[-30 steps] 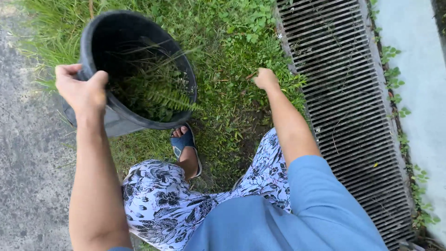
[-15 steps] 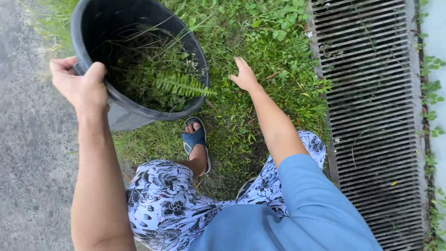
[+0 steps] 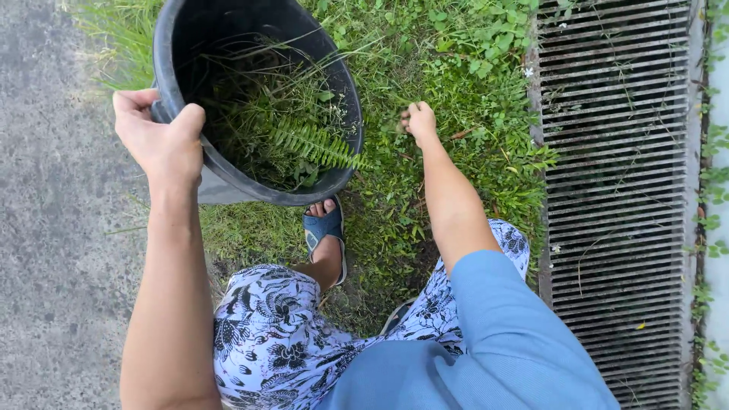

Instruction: Pulling weeds and grass from the ground and placing them into a black plastic bucket.

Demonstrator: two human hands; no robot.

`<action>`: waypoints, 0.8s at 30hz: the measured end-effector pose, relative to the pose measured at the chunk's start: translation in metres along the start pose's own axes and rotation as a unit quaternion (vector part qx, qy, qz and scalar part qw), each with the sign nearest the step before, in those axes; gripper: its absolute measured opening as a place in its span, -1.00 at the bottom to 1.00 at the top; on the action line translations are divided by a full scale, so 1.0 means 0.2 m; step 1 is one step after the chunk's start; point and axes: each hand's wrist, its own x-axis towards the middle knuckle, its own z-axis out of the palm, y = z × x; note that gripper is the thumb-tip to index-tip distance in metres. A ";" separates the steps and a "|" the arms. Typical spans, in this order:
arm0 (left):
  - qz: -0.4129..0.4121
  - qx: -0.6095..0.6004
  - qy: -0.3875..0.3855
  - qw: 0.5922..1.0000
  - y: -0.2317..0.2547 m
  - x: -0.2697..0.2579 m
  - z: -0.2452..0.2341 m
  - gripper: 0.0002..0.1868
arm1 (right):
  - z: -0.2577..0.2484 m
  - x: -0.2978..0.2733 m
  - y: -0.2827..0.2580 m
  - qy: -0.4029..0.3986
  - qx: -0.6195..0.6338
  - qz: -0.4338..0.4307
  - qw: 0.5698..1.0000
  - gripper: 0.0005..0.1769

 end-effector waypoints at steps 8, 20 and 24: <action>0.002 -0.030 0.002 1.000 -0.02 0.00 -0.07 -0.59 | 0.01 0.05 -0.03 0.052 -0.566 -0.174 0.804 -0.65; 0.012 -0.042 -0.005 0.999 -0.05 0.04 -0.06 -0.56 | 0.00 0.02 -0.27 -0.069 -0.055 -0.022 0.996 -0.72; 0.011 -0.043 -0.009 0.999 0.00 0.03 0.01 -0.56 | 0.05 -0.08 -0.66 0.039 0.297 -0.206 0.932 -0.75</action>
